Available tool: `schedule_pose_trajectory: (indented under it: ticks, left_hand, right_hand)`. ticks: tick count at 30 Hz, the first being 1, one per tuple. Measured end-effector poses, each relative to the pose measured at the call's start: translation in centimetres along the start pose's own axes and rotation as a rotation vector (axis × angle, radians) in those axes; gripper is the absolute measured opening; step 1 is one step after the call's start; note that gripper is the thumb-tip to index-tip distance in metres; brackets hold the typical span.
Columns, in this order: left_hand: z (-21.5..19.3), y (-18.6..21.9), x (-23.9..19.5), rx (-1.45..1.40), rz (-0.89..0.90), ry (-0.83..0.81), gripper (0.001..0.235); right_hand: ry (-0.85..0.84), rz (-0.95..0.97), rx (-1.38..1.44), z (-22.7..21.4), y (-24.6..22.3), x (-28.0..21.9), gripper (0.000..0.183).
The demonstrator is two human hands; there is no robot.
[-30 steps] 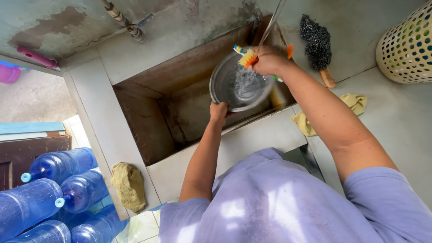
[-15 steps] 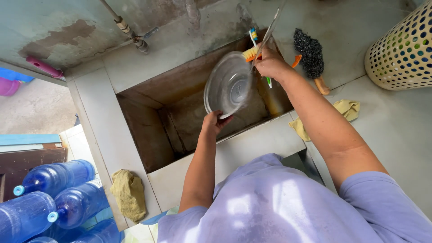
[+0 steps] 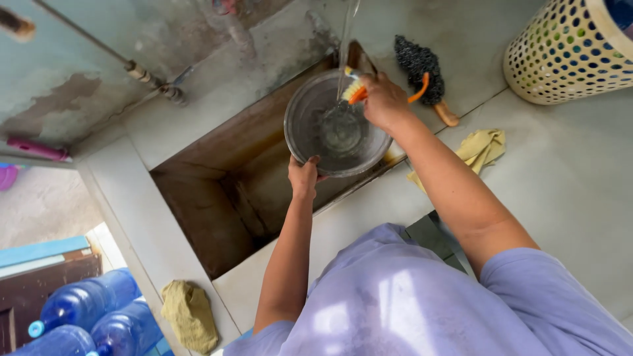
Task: Washing a basin and large blue water jugs with soap, water, and a brush.
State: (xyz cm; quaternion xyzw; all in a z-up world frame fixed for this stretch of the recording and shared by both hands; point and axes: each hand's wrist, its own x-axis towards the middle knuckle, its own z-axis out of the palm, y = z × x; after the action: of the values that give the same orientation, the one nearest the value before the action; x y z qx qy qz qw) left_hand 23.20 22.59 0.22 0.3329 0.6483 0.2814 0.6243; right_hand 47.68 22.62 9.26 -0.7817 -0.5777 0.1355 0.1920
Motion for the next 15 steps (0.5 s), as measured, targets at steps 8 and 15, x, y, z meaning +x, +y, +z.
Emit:
schedule_pose_trajectory:
  ticks: [8, 15]
  left_hand:
    - [1.3, 0.0, -1.0, 0.086, 0.01, 0.063, 0.063]
    - [2.7, 0.6, -1.8, 0.043, 0.043, 0.058, 0.062]
  right_hand:
    - [0.073, 0.323, -0.057, 3.6, 14.7, -1.3, 0.048]
    - [0.369, 0.105, -0.19, 0.8, 19.3, -4.6, 0.075]
